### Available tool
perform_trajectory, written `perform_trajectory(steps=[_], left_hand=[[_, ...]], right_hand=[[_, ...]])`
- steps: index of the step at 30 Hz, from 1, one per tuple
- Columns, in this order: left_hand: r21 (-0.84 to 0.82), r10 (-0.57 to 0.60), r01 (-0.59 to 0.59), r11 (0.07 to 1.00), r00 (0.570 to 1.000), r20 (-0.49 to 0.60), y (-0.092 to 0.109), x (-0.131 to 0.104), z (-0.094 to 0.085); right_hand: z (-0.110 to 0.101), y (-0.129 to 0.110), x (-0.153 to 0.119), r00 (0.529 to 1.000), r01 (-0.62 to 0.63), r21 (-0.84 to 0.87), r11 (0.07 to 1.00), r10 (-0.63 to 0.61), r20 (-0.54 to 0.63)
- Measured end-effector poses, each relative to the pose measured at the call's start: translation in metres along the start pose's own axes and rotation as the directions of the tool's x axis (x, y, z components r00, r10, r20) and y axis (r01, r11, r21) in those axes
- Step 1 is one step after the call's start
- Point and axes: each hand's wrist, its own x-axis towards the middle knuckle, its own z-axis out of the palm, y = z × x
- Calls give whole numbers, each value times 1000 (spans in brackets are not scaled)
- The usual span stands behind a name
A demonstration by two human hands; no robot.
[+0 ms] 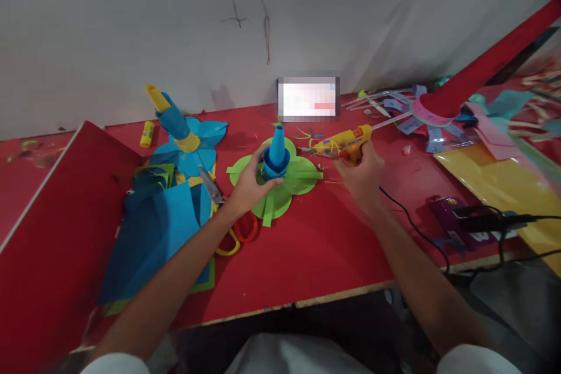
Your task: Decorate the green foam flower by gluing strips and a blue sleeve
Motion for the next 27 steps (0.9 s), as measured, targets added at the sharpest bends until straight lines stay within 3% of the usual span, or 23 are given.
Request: perform_trajectory(steps=[9, 13, 18, 24, 27], left_hand=[[16, 31, -32, 999, 999, 26, 1, 1, -2], [24, 35, -36, 999, 999, 41, 3, 0, -1], [32, 25, -26, 999, 999, 31, 3, 0, -1], [29, 45, -45, 999, 999, 22, 2, 0, -1], [29, 53, -54, 998, 998, 22, 2, 0, -1]], right_hand=[[-2, 2, -8, 984, 166, -157, 974, -173, -34], [-13, -8, 2, 945, 317, -184, 930, -326, -18], [-23, -25, 15, 905, 425, -205, 882, -417, 84], [-21, -30, 18, 827, 562, -197, 804, -536, 169], [-17, -33, 17, 779, 627, -201, 753, -608, 152]])
